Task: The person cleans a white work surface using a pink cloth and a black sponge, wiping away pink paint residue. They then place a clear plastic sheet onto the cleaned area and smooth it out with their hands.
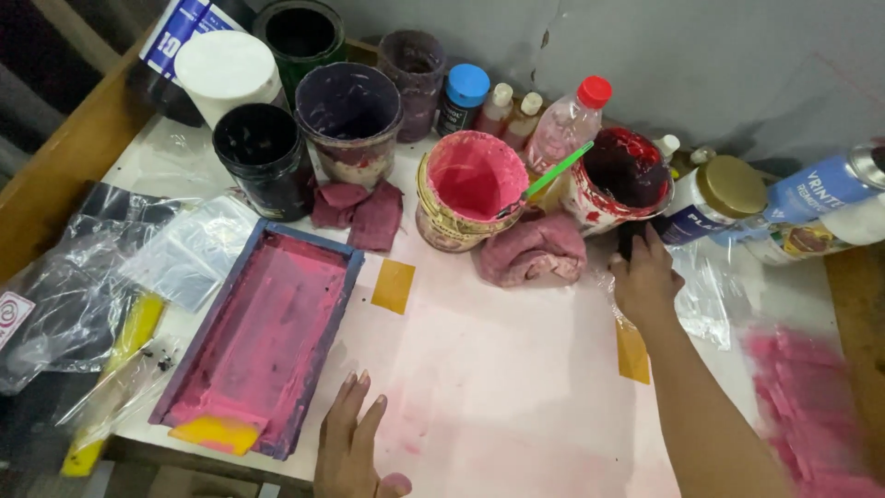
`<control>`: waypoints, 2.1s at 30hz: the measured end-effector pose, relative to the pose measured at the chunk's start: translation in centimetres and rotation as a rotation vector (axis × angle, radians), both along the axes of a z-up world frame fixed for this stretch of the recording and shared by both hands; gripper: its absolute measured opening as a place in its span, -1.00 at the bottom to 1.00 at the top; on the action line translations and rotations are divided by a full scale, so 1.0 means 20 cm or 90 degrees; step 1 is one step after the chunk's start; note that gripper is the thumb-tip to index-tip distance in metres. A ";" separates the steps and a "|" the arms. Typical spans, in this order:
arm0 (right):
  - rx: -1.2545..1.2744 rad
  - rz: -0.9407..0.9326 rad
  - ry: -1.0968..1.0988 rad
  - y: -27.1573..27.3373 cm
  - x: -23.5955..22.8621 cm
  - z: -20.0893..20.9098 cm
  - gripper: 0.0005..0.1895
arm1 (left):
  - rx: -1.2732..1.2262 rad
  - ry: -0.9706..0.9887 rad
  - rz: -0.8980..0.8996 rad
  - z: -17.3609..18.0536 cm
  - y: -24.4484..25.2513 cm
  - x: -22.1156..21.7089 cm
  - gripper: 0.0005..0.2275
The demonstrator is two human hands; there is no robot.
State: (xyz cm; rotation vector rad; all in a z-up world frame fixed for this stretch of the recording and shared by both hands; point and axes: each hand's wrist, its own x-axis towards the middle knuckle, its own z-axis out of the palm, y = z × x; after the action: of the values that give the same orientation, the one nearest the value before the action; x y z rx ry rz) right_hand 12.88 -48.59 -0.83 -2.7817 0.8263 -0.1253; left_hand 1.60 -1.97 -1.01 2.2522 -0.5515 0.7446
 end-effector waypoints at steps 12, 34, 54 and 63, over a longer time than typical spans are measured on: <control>0.157 -0.090 -0.707 0.54 -1.24 0.16 -0.80 | -0.027 0.072 -0.127 -0.04 0.09 -0.03 -0.28; -0.028 0.433 0.181 1.48 -0.62 -0.03 -0.04 | -0.135 0.034 -0.203 -0.01 0.13 -0.06 -0.27; -0.149 0.105 0.080 0.52 -1.49 -0.35 -0.03 | -0.093 0.072 -0.183 0.00 0.11 -0.05 -0.27; 0.022 0.549 0.086 1.52 -0.48 0.01 -0.10 | -0.095 0.040 -0.172 -0.04 0.11 -0.06 -0.22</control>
State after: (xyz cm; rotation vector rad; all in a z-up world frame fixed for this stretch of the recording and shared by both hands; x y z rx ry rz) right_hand 3.31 -18.28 -0.64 -2.8607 -0.3863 0.2269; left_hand 0.46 0.21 -1.79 2.0062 -0.7279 0.5563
